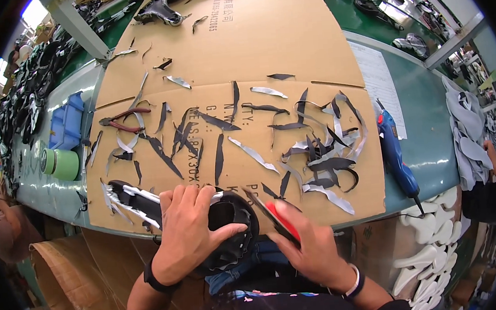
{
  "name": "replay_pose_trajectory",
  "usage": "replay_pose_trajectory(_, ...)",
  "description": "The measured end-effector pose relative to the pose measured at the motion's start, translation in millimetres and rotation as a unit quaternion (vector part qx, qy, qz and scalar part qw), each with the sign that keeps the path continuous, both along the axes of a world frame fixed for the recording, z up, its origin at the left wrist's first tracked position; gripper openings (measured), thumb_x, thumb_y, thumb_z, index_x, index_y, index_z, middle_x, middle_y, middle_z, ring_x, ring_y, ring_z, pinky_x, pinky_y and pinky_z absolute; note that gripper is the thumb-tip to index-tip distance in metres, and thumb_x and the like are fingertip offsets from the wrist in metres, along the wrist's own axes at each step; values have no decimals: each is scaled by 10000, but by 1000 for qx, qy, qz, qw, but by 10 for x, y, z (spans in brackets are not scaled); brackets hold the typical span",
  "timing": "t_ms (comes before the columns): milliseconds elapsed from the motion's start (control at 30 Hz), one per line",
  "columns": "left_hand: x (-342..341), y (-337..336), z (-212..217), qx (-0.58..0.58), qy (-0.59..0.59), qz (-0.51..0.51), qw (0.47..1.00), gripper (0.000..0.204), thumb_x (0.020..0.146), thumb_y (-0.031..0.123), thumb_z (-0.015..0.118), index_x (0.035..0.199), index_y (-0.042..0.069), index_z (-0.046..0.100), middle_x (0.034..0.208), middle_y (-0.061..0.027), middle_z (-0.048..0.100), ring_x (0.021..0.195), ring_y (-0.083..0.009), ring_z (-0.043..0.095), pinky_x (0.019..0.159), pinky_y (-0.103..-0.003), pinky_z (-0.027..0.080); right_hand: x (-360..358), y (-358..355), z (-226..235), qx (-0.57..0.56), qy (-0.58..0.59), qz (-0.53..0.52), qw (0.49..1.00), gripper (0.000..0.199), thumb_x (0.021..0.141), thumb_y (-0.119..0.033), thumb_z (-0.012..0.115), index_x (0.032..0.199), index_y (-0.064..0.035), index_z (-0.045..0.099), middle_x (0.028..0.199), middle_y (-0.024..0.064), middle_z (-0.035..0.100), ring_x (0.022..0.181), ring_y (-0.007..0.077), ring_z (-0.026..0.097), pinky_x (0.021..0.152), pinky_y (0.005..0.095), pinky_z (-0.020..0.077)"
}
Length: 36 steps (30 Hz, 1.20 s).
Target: The person picks up a bicycle saddle and trims excess material from its edges using a utility knife. They repeatedly turn the saddle to reach different sides, occasionally clearing scraps from the cardboard workspace by hand before picking up another saddle to repeat the process.
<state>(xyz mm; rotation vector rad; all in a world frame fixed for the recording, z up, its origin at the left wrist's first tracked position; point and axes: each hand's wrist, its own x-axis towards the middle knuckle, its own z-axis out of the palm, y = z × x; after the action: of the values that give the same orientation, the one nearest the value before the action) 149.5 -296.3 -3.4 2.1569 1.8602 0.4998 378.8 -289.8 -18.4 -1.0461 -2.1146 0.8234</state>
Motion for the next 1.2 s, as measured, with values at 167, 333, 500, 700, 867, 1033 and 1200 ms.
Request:
replay_pose_trajectory(167,182,-52,133,-20,30,19,999,596,610,363,829,1031,56,539,893,-84,527,899,-259,478,812,-387,317,-503,334,11,8,17,28,999,586,825,-33,688,1339,6,411,1233,246,575,1042,380,627,814,382,529)
replay_pose_trajectory(333,152,-94,96,-18,24,27,999,597,624,364,820,1052,52,544,900,-92,526,904,-258,480,819,-387,315,-485,408,8,-28,18,61,998,592,799,-7,668,1335,19,419,1169,233,582,960,383,620,764,400,513)
replay_pose_trajectory(500,128,-41,70,-19,25,21,999,604,637,384,809,1064,44,551,901,-97,526,910,-254,482,825,-390,314,-513,435,-20,16,-3,76,997,569,772,26,638,1305,31,439,1049,228,599,841,366,624,701,410,504)
replay_pose_trajectory(700,56,-42,-54,1,34,93,995,614,694,532,757,1038,57,576,866,-93,536,887,-248,494,811,-367,312,-247,435,-118,-27,-9,-72,997,475,749,25,649,1201,13,502,913,185,640,720,330,650,624,378,516)
replay_pose_trajectory(867,57,-59,-222,-3,-38,161,986,576,702,474,772,1072,70,593,917,-76,546,947,-246,495,835,-389,311,-165,357,-96,-118,24,-115,986,439,778,-20,667,1193,-16,523,794,127,624,608,209,605,577,309,487)
replay_pose_trajectory(1033,204,139,-129,86,-15,46,995,453,682,262,800,1072,113,626,1022,-48,510,1008,-243,461,829,-403,318,-237,411,50,-196,89,-12,976,439,800,-62,682,1210,-38,528,808,104,633,616,173,594,588,290,480)
replay_pose_trajectory(1200,290,194,-180,82,-82,133,984,239,690,204,791,867,111,662,972,-21,503,986,-241,453,831,-377,293,100,437,51,-198,59,-18,978,492,836,-124,700,1279,-45,501,1067,189,660,861,318,679,709,357,527)
